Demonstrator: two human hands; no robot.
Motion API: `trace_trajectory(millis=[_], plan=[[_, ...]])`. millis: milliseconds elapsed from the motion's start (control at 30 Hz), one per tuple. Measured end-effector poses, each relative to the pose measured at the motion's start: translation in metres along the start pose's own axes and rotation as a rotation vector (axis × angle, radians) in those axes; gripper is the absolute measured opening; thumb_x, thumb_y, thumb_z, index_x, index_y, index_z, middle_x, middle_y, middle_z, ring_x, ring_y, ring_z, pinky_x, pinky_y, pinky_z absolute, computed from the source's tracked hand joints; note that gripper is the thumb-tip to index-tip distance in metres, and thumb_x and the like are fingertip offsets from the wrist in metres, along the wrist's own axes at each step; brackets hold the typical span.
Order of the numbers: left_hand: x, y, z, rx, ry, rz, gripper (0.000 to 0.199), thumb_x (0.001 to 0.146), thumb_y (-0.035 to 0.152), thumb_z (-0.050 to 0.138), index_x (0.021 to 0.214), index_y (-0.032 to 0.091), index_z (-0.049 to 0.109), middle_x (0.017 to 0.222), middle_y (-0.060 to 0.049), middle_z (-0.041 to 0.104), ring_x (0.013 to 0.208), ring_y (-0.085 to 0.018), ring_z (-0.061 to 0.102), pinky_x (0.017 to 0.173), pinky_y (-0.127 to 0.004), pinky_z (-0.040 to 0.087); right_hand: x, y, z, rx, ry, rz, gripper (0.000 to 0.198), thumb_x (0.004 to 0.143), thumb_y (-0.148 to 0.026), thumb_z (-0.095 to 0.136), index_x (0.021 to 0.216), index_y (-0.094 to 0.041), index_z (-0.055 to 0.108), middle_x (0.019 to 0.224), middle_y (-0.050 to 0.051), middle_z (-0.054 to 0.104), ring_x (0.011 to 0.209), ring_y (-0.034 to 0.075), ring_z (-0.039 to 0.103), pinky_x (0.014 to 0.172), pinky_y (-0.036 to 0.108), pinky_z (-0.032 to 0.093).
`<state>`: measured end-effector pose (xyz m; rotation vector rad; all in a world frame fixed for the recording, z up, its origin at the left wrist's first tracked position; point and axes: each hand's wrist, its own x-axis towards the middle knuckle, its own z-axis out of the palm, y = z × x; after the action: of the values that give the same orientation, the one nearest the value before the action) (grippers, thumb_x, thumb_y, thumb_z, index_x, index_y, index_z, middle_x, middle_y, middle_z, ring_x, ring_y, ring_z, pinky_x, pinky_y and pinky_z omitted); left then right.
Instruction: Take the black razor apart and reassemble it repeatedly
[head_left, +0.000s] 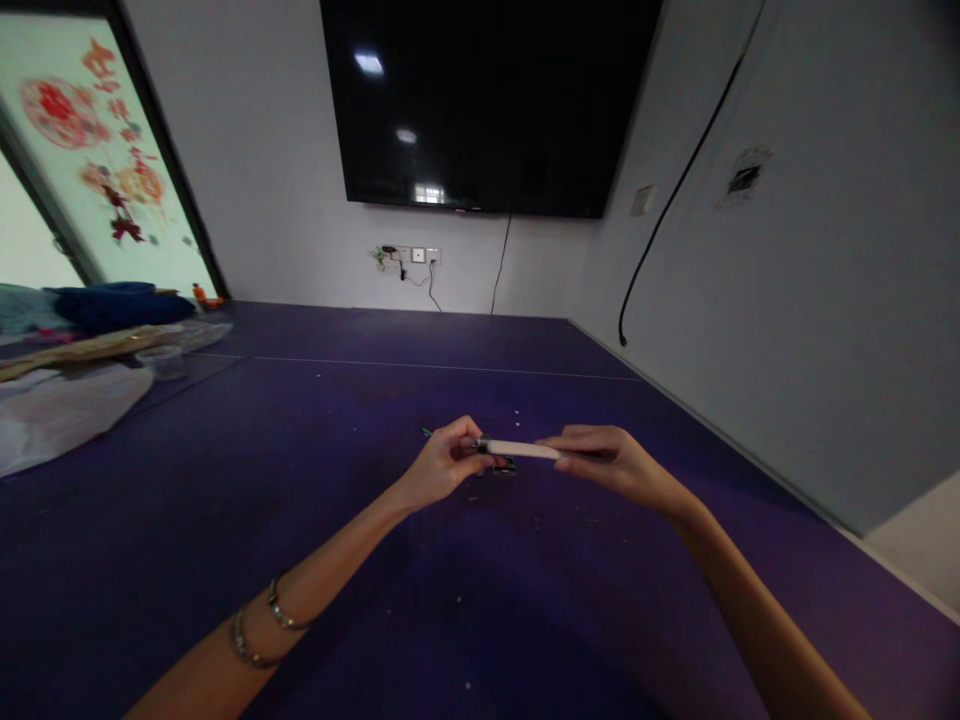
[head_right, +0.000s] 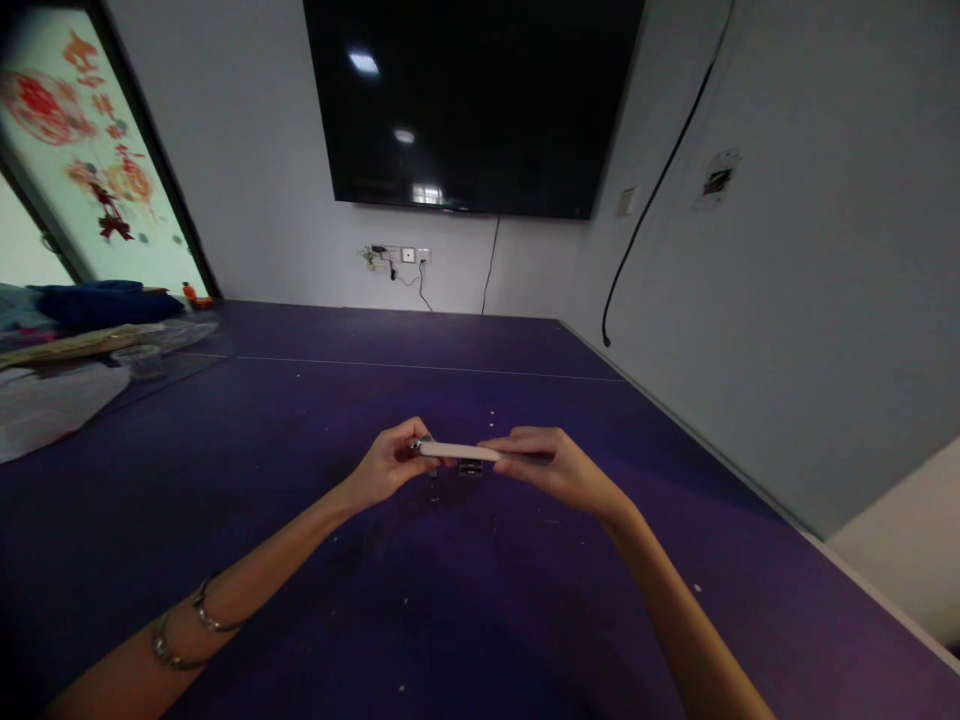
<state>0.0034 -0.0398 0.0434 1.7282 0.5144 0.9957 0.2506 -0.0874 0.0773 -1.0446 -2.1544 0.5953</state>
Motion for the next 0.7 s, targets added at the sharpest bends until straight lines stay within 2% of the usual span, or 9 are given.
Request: trace_trajectory(millis=[167,267,367,433,500,600,700], plan=[[0.001,-0.002,-0.001,-0.096,-0.013,0.027,0.020,0.074,0.020,0.065,0.075,0.015,0.045,0.080,-0.009,0.070,0.076,-0.017,0.065,0.064,-0.027,0.047,0.000,0.015,-0.001,0.006,0.074,0.056,0.029,0.079,-0.035,0.060,0.104,-0.022,0.068,0.084,0.005,0.066,0.073,0.015,0.056,0.061,0.026,0.041],[0.002,-0.003,0.000,-0.157,0.047,0.022,0.024,0.074,0.022,0.065,0.075,0.017,0.041,0.079,-0.007,0.069,0.067,-0.016,0.065,0.058,-0.026,0.047,0.001,0.022,0.001,0.076,0.172,0.111,0.028,0.076,-0.035,0.062,0.099,-0.022,0.070,0.091,0.006,0.068,0.078,0.017,0.059,0.064,0.027,0.044],[0.001,-0.008,0.002,-0.168,0.133,0.009,0.026,0.076,0.024,0.062,0.076,0.019,0.037,0.076,-0.004,0.068,0.049,-0.010,0.059,0.045,-0.021,0.041,0.005,0.019,0.009,0.240,0.276,0.185,0.031,0.072,-0.034,0.065,0.100,-0.020,0.069,0.080,0.005,0.068,0.060,0.013,0.057,0.051,0.024,0.042],[0.000,-0.015,0.003,-0.172,0.177,-0.026,0.024,0.077,0.027,0.059,0.077,0.020,0.036,0.064,0.001,0.065,0.036,-0.007,0.049,0.036,-0.018,0.032,0.009,0.014,0.020,0.368,0.343,0.229,0.036,0.071,-0.034,0.066,0.103,-0.017,0.067,0.068,0.002,0.065,0.045,0.008,0.049,0.040,0.021,0.036],[0.000,-0.022,0.004,-0.184,0.221,-0.077,0.021,0.077,0.029,0.057,0.078,0.020,0.039,0.049,0.007,0.055,0.029,-0.004,0.035,0.032,-0.017,0.022,0.013,0.008,0.032,0.497,0.401,0.251,0.038,0.072,-0.036,0.066,0.104,-0.016,0.064,0.064,0.000,0.062,0.040,0.006,0.045,0.035,0.019,0.029],[0.000,-0.031,0.006,-0.198,0.273,-0.118,0.017,0.076,0.032,0.056,0.082,0.017,0.049,0.042,0.010,0.041,0.031,-0.004,0.028,0.033,-0.017,0.018,0.018,-0.001,0.053,0.712,0.444,0.271,0.036,0.072,-0.036,0.065,0.102,-0.018,0.059,0.063,-0.003,0.058,0.037,0.004,0.040,0.032,0.017,0.022],[0.002,-0.036,0.005,-0.215,0.306,-0.110,0.028,0.081,0.040,0.047,0.084,0.014,0.059,0.046,0.007,0.041,0.037,-0.005,0.033,0.038,-0.019,0.023,0.020,-0.009,0.073,0.950,0.408,0.311,0.032,0.074,-0.038,0.064,0.099,-0.020,0.055,0.062,-0.004,0.056,0.036,0.003,0.035,0.032,0.016,0.018]])
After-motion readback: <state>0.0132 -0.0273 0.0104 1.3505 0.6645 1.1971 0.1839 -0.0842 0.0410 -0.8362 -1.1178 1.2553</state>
